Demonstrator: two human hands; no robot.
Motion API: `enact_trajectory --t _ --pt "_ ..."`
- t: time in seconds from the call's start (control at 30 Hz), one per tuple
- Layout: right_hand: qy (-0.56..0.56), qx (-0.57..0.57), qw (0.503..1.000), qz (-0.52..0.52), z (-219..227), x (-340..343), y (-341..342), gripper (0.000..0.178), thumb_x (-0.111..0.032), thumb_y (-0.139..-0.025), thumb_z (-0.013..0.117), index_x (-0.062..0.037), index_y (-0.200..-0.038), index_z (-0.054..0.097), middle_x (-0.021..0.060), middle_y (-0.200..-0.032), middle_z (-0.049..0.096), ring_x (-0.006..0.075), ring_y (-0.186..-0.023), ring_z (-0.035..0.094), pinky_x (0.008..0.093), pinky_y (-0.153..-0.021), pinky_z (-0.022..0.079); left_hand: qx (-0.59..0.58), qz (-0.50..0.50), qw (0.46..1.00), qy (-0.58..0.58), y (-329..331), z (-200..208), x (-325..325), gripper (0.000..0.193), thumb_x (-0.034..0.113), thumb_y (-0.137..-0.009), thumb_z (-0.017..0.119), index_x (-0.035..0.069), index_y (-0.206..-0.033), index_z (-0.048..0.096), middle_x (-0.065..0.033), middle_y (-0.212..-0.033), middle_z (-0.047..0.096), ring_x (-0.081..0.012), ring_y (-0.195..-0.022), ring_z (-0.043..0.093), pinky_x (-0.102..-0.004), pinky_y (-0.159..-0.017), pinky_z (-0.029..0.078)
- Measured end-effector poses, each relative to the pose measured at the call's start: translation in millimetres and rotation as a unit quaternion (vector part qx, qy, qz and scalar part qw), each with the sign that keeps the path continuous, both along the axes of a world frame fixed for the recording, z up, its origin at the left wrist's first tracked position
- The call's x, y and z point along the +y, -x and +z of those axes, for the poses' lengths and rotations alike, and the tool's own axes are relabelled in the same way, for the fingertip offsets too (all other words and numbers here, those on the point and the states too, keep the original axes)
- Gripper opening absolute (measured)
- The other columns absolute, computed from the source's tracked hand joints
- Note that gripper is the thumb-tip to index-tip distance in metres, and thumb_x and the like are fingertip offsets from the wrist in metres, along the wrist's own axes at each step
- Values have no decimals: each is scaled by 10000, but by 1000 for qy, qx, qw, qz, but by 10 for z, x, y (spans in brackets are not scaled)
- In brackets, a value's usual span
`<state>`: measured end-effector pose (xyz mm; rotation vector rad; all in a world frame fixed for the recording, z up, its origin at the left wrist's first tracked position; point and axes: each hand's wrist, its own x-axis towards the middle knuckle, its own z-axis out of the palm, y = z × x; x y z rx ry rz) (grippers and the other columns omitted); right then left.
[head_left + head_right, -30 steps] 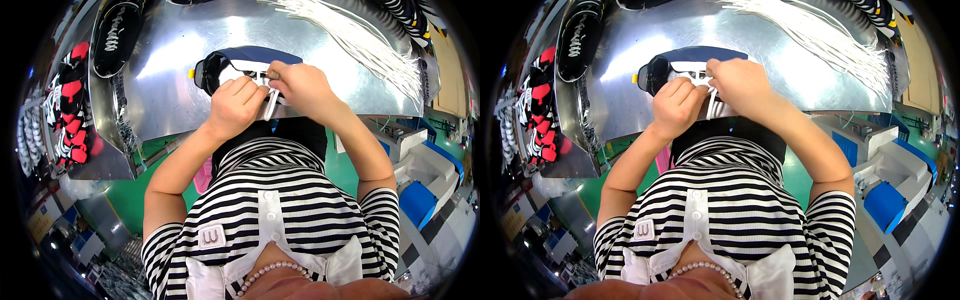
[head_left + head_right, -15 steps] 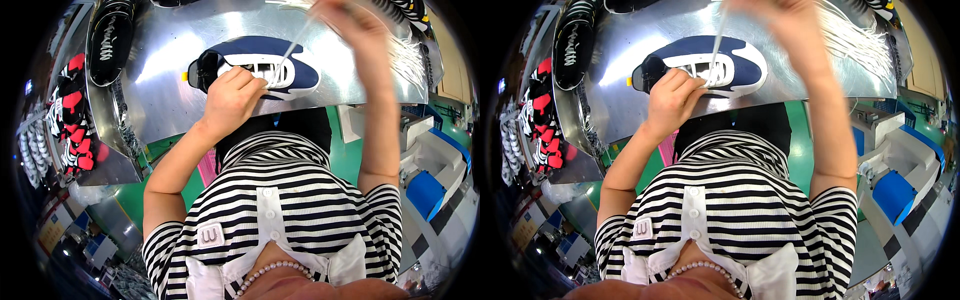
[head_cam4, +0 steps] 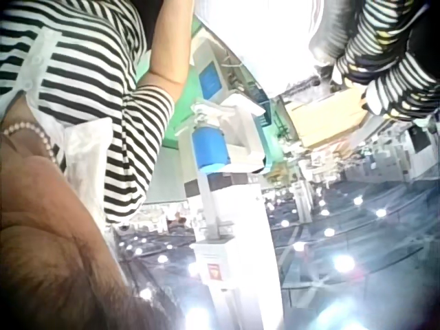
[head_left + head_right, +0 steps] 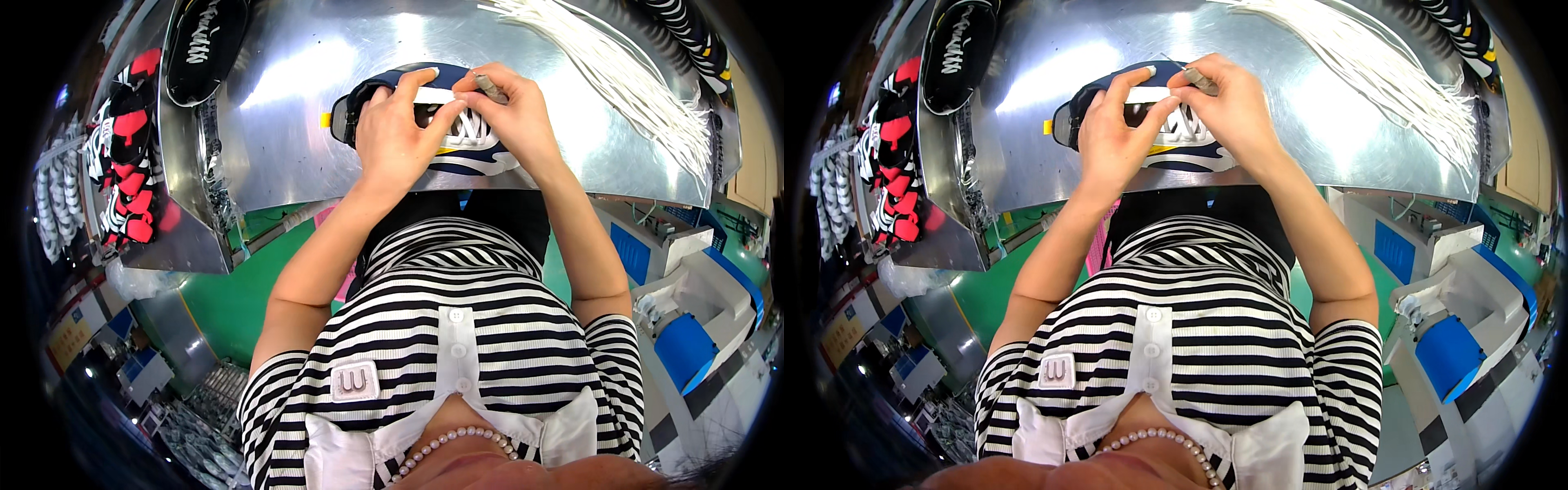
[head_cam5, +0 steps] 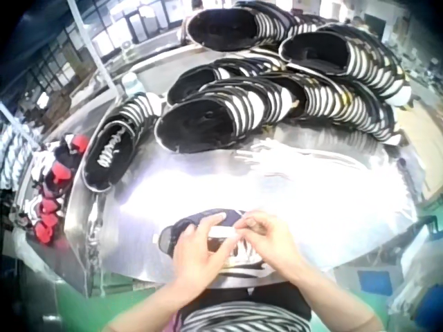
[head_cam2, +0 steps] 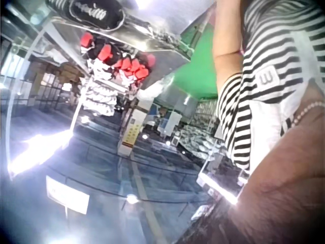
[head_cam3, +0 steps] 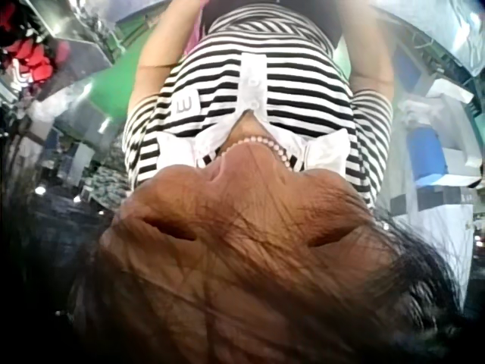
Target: The person laces several blue and yellow athletic shoes one at a time by threading white laces through the eyelets and pulling them tight.
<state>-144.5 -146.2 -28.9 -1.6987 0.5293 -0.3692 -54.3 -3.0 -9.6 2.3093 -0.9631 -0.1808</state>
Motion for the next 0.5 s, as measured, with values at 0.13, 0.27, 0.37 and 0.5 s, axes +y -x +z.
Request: enact_trajectory --t 0.13,0.27,0.37,0.5 --pt "26 -17 1000 4 106 25 78 174 -140 -885 677 -12 -1005 670 84 -953 664 207 -842 656 319 -752 505 -24 24 999 27 17 -86 20 434 331 -772 794 110 -1125 672 -56 -959 703 -245 -834 615 -366 -765 493" --pt "75 31 997 11 206 63 328 176 -157 -919 641 -15 -1011 592 118 -891 673 258 -781 670 347 -701 512 -28 24 999 36 52 -59 32 423 312 -748 811 124 -1105 684 -52 -923 699 -224 -786 592 -353 -739 484" --pt "118 43 991 41 237 63 405 145 -146 -924 626 -19 -972 574 136 -824 676 295 -731 668 363 -662 511 -49 23 997 49 54 -85 35 415 306 -743 815 131 -1098 689 -58 -894 691 -217 -762 577 -350 -718 476" --pt "170 35 984 47 229 46 375 125 -141 -915 625 -30 -954 583 138 -772 678 315 -695 657 385 -630 500 -54 20 997 54 58 -84 36 412 291 -752 810 121 -1106 686 -59 -881 686 -216 -754 568 -348 -709 466"
